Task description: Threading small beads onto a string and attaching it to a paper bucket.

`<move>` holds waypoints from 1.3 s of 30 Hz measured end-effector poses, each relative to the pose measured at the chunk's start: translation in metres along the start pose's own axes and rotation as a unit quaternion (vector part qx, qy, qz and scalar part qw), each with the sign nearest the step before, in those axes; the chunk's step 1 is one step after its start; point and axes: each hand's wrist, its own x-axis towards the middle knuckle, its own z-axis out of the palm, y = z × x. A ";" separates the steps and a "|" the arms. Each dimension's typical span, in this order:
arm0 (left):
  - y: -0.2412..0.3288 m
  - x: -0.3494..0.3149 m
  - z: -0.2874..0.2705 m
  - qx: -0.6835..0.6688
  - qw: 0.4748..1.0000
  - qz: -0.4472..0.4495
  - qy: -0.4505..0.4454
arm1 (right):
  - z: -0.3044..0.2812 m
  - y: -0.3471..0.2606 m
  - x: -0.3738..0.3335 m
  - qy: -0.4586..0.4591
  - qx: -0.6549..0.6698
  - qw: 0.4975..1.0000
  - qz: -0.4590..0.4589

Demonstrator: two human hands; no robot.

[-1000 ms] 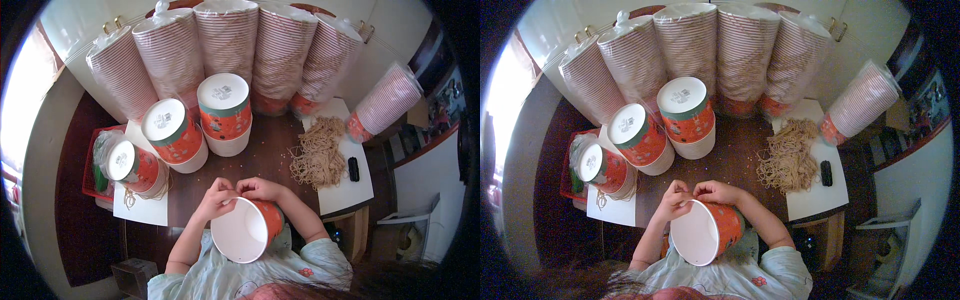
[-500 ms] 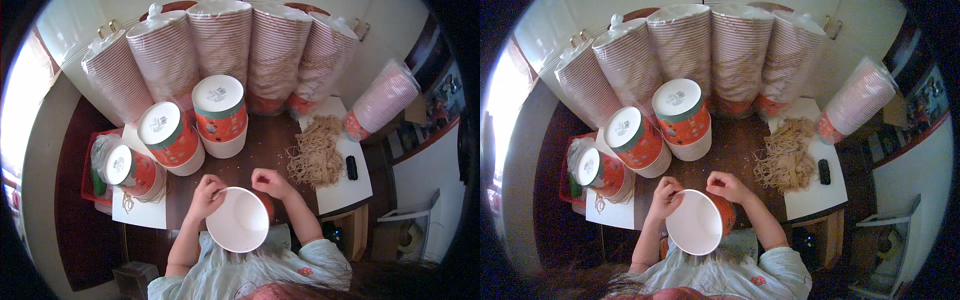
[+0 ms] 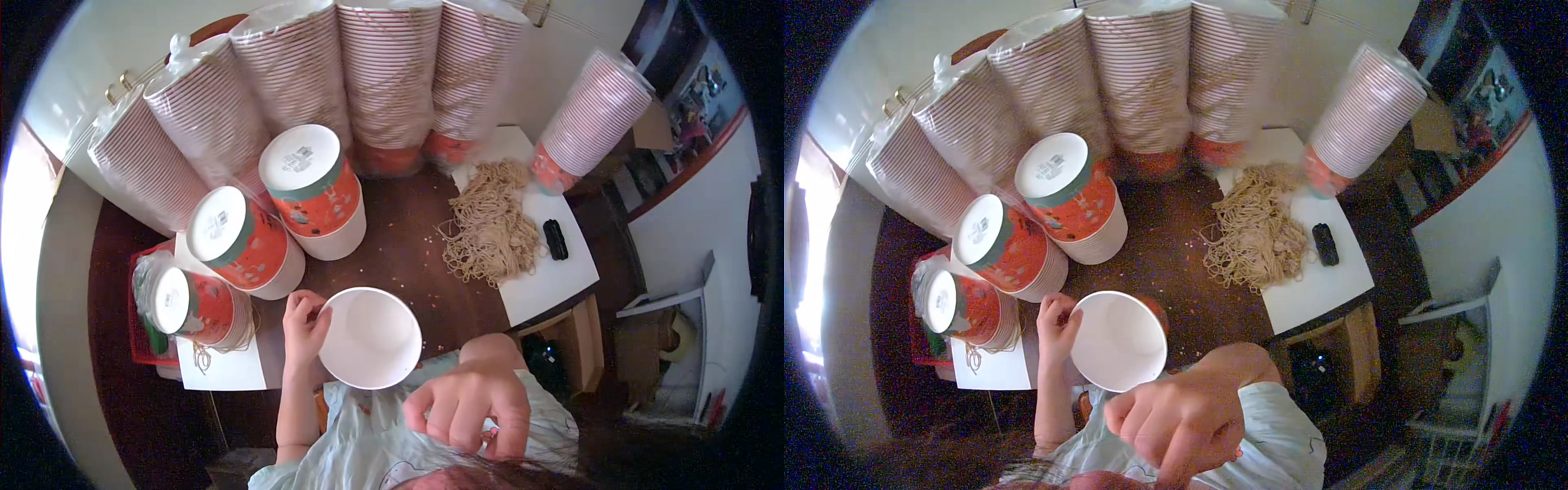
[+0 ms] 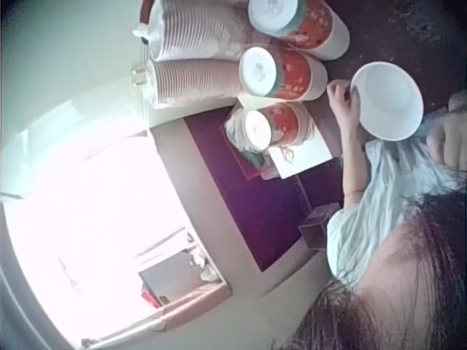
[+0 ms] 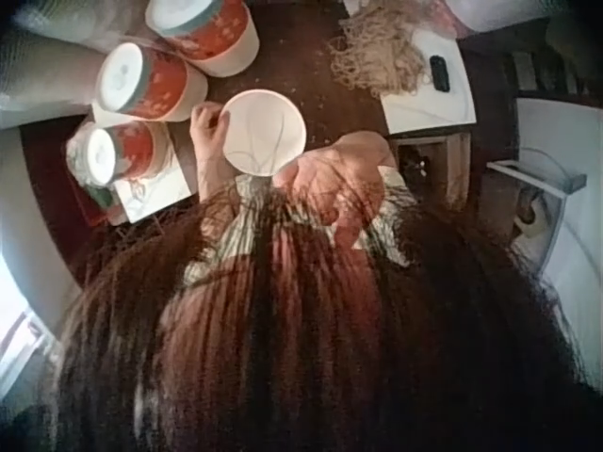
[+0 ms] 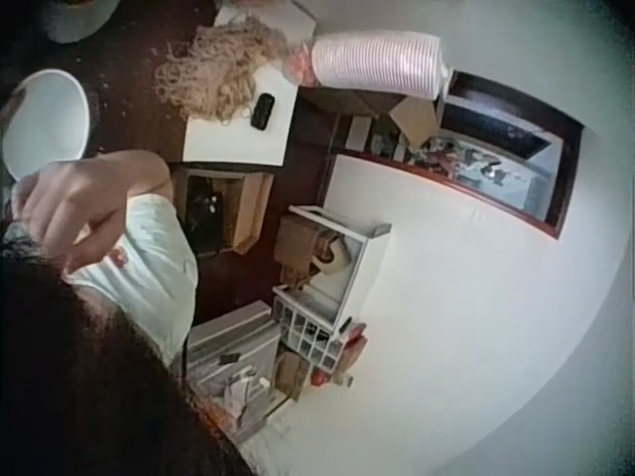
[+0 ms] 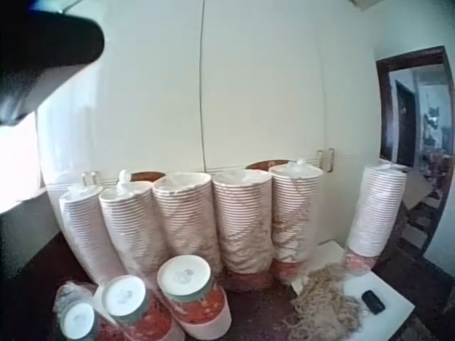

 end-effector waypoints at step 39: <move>-0.021 -0.021 0.011 -0.061 0.992 -0.110 0.008 | -0.147 0.052 -0.248 0.201 -0.748 0.322 0.544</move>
